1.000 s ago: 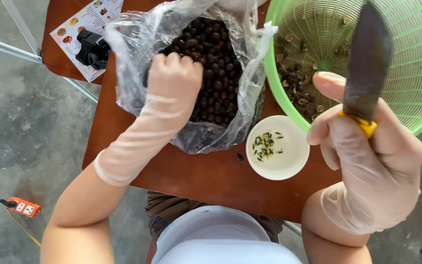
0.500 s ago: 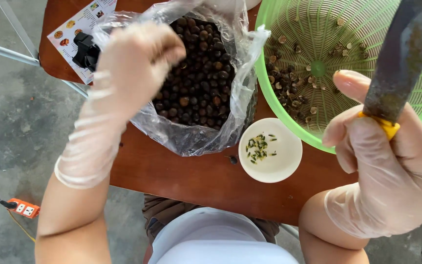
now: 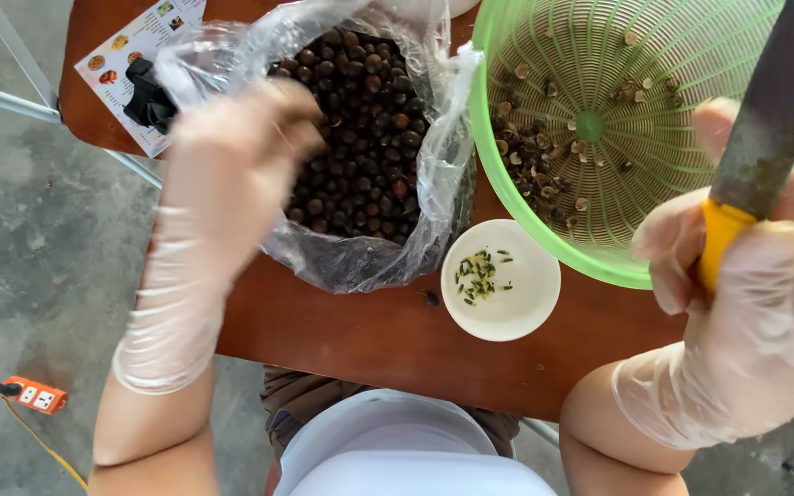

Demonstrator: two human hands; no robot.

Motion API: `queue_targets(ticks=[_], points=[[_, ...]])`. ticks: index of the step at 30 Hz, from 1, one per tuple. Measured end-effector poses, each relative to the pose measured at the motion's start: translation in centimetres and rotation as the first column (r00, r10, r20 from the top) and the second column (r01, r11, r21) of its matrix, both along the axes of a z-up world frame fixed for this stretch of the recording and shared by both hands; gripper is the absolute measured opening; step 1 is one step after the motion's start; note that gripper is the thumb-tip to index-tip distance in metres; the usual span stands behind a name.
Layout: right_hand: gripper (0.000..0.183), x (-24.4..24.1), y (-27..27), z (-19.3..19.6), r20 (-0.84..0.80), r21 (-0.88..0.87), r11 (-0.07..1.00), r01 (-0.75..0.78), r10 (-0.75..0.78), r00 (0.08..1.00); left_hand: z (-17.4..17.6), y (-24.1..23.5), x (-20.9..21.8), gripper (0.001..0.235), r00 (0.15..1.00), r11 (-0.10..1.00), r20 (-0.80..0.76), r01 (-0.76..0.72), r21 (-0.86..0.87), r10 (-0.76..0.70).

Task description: The person wearing gloves uses a knife to peel small brown nuts, placing the green kernels into a small white bowl and the discarded shells into a green plastic basket.

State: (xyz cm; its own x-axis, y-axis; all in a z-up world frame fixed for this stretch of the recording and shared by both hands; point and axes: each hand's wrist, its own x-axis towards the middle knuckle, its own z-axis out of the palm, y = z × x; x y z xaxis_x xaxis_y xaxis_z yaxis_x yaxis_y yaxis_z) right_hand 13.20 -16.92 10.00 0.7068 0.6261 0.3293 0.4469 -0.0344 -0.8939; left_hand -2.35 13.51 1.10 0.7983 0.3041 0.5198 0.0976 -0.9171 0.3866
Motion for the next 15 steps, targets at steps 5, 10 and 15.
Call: queue_targets(ticks=[5, 10, 15], points=[[0.054, 0.4, 0.8, -2.0, 0.059, 0.157, 0.984, 0.085, -0.095, 0.994, 5.2, -2.2, 1.0, 0.013, 0.955, 0.871, 0.285, 0.208, -0.445, -0.082], [0.057, 1.1, 0.0, -2.6, 0.144, 0.13, 0.991, 0.035, -0.054, 0.988, 6.0, -6.8, 6.9, 0.026, 0.839, 0.716, 0.406, 0.529, -0.455, -0.362], [0.057, 2.4, 0.1, -3.4, 0.001, 0.131, 0.991, 0.022, -0.023, 1.0, 4.9, -9.6, 10.5, 0.023, 0.746, 0.33, 0.531, 0.659, -0.676, -0.402]])
